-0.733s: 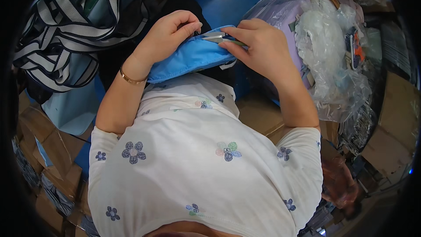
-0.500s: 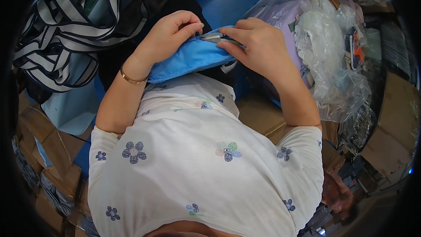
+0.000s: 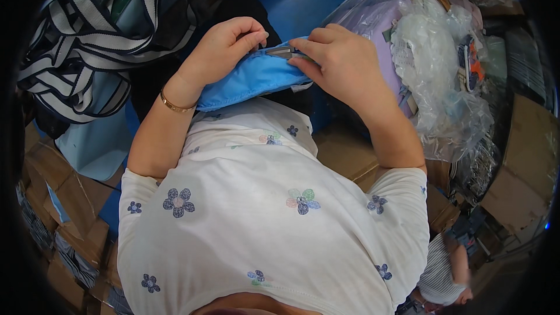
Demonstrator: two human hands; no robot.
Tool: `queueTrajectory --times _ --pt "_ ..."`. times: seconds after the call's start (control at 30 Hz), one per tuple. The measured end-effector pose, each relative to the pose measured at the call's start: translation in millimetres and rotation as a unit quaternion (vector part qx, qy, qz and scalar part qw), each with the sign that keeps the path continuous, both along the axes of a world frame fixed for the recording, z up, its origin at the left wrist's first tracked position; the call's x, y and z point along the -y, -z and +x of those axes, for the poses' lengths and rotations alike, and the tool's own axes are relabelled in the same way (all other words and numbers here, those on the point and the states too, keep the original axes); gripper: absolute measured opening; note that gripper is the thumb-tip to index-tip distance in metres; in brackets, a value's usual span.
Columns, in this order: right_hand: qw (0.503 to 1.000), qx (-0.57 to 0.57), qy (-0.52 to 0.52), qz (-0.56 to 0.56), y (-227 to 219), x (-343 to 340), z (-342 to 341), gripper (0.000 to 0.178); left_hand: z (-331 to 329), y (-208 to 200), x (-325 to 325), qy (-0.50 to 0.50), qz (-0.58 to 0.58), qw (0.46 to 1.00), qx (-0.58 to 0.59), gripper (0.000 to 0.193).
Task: Trimming loose threads and inspecting a small zippered pouch in a manufacturing workshop.
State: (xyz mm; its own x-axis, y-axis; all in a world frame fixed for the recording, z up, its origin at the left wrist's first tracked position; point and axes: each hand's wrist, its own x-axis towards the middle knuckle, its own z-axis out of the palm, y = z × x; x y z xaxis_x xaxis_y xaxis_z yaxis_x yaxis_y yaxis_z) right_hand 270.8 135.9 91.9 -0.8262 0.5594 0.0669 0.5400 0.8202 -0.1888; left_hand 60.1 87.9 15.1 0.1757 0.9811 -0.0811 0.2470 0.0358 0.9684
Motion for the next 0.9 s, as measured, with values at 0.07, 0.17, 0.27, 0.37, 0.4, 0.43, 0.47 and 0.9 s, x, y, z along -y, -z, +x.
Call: queueTrajectory --times 0.07,0.17,0.27,0.37,0.4,0.43,0.47,0.9 --pt "1.0 -0.01 0.001 0.005 2.0 0.5 0.7 0.021 0.4 -0.7 0.0 -0.002 -0.001 1.0 0.002 0.022" --pt "0.999 -0.047 0.026 -0.008 7.1 0.3 6.3 0.021 -1.0 -0.6 -0.4 -0.012 -0.007 1.0 0.01 0.022" --pt "0.984 -0.127 0.105 -0.066 16.1 -0.5 7.1 0.026 -0.8 -0.4 -0.9 -0.048 -0.058 0.996 0.044 0.022" --pt "0.945 -0.186 0.205 -0.175 30.2 3.1 2.6 0.033 2.8 -1.6 -0.3 -0.099 -0.119 0.983 0.101 0.023" --pt "0.919 -0.189 0.247 -0.243 35.5 4.5 2.2 0.037 3.4 -2.1 0.1 -0.124 -0.134 0.975 0.13 0.023" --pt "0.918 -0.192 0.247 -0.242 40.7 5.1 2.4 0.037 1.0 -2.2 0.1 -0.124 -0.133 0.975 0.127 0.023" --pt "0.922 -0.184 0.244 -0.24 46.1 5.6 2.4 0.039 -3.4 -1.9 0.6 -0.124 -0.091 0.982 0.107 0.022" --pt "0.932 -0.185 0.217 -0.224 58.6 2.8 3.0 0.04 -23.9 -23.8 35.8 -0.015 -0.06 0.979 -0.194 0.024"
